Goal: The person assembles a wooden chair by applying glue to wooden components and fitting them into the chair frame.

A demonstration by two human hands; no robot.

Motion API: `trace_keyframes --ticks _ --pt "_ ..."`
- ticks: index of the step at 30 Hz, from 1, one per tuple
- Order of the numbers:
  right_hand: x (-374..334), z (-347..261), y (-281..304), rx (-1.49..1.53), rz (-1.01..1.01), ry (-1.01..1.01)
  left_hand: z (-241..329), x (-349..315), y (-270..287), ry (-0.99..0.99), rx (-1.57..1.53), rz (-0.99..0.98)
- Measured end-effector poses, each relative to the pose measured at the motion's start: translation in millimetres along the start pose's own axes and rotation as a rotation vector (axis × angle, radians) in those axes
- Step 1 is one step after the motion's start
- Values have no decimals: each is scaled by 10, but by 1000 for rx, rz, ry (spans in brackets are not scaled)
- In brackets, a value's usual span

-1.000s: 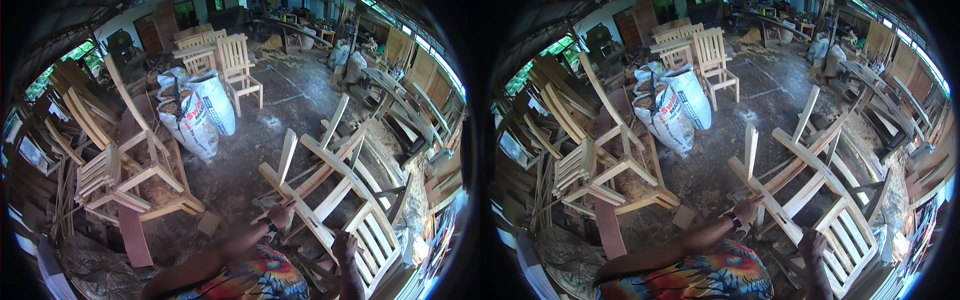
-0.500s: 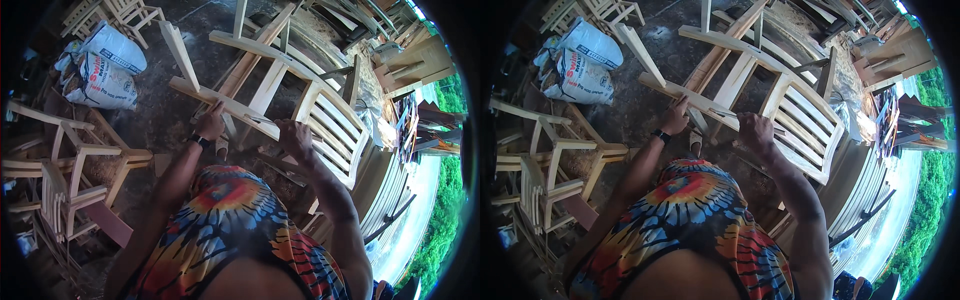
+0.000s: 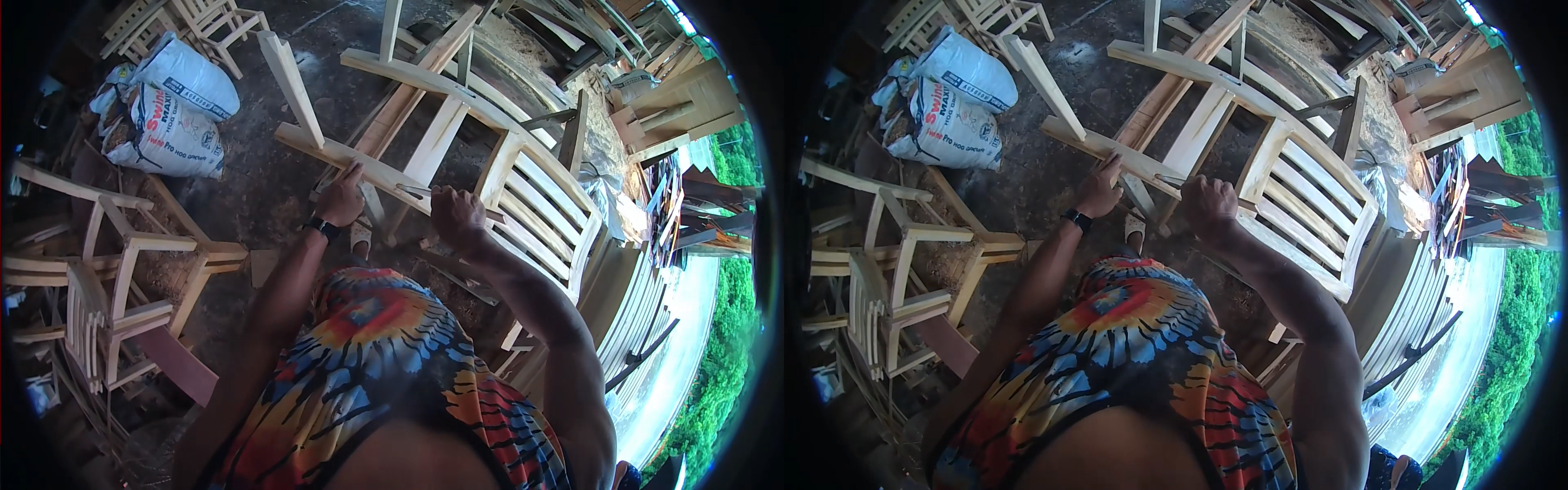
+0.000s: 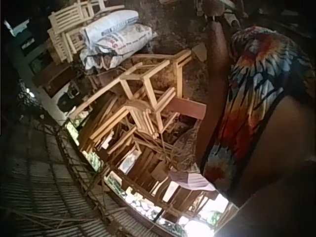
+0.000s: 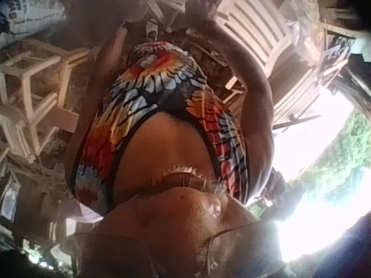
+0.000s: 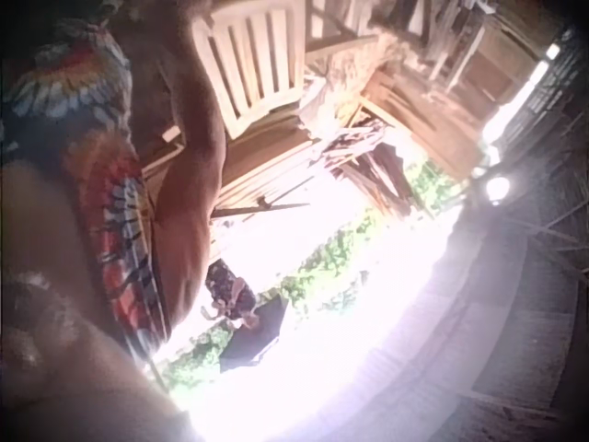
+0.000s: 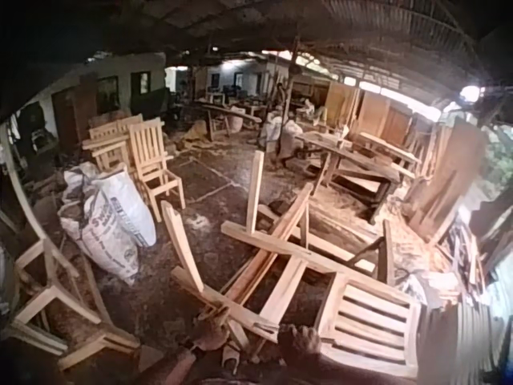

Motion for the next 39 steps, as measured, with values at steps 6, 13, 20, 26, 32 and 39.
trace_keyframes --ticks 6,13,20,26,32,39 --pt "-132 61 232 4 -102 -88 63 -21 50 25 -65 1" --pt "-271 26 411 -9 -120 -178 65 -44 77 -38 -38 44" --pt "-60 -86 131 2 -78 -65 27 26 27 -42 -55 -16" --pt "-54 -131 274 -53 -158 -86 -5 31 31 -39 -93 -31" --pt "-317 -123 433 -40 -127 -187 -81 25 7 -128 -141 -14" --pt "-67 -317 188 -130 -59 -161 -201 71 53 -232 -132 -31"
Point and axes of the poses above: each hand's wrist, its own x-axis towards the middle knuckle, its own y-axis out of the back of the hand, z = x × y, the point moved 2 cm from there along x, towards the middle knuckle, and after that the axes turned 15 degrees about z, right-handed, at the moved point
